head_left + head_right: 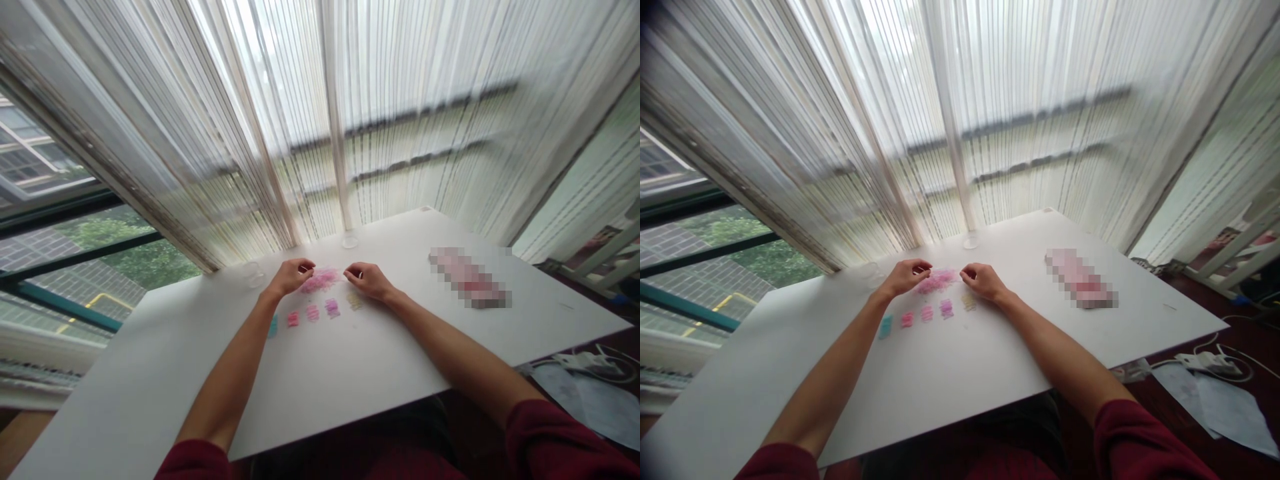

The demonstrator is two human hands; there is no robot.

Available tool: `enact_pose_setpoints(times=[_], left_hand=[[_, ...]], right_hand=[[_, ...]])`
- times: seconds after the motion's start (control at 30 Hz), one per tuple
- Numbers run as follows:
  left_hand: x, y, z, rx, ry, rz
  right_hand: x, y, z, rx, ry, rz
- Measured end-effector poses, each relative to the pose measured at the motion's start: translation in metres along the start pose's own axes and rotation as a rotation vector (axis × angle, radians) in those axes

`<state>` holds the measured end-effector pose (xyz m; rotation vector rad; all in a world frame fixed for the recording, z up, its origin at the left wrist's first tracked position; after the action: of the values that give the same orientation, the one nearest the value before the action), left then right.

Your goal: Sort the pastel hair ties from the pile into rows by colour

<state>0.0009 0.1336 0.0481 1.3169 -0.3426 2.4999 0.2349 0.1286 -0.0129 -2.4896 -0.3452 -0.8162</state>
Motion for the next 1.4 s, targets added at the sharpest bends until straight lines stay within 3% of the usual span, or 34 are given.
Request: enact_pose_setpoints(times=[0.37,0.6,0.77,1.0,1.17,1.4], left_hand=[[0.004,0.006,-0.006,0.008,0.005,0.02],[0.001,0.011,-0.002,-0.043,0.2,0.194],[-0.014,0.03,0.012,-0.055,0.484,0.2],[-0.028,0.071,0.035,-0.056,0.681,0.129],[-0.035,0.088,0.03,-0.035,0.698,0.163],[-0.048,0.095,0.021,-0.032,0.672,0.178]], right_hand=[[0.0,0.001,-0.002,0.009,-0.006,0.0],[0.001,0.001,-0.006,0.035,-0.006,-0.001],[-0.002,0.007,-0.022,0.166,-0.067,-0.007],[-0.01,0.021,-0.06,0.375,-0.12,-0.052],[-0.011,0.027,-0.072,0.445,-0.097,-0.09],[-0.013,0.029,-0.072,0.438,-0.075,-0.137]])
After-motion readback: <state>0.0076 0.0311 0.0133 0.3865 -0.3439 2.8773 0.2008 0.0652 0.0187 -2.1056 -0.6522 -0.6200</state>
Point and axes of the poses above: each hand's wrist, its own y-axis away from the middle knuckle, its own x-axis out of the back of the hand, z = x × y, the point moved 2 cm from there along -y, towards the middle knuckle, and after that the axes turned 7 degrees about -z, right-handed, at the moved point
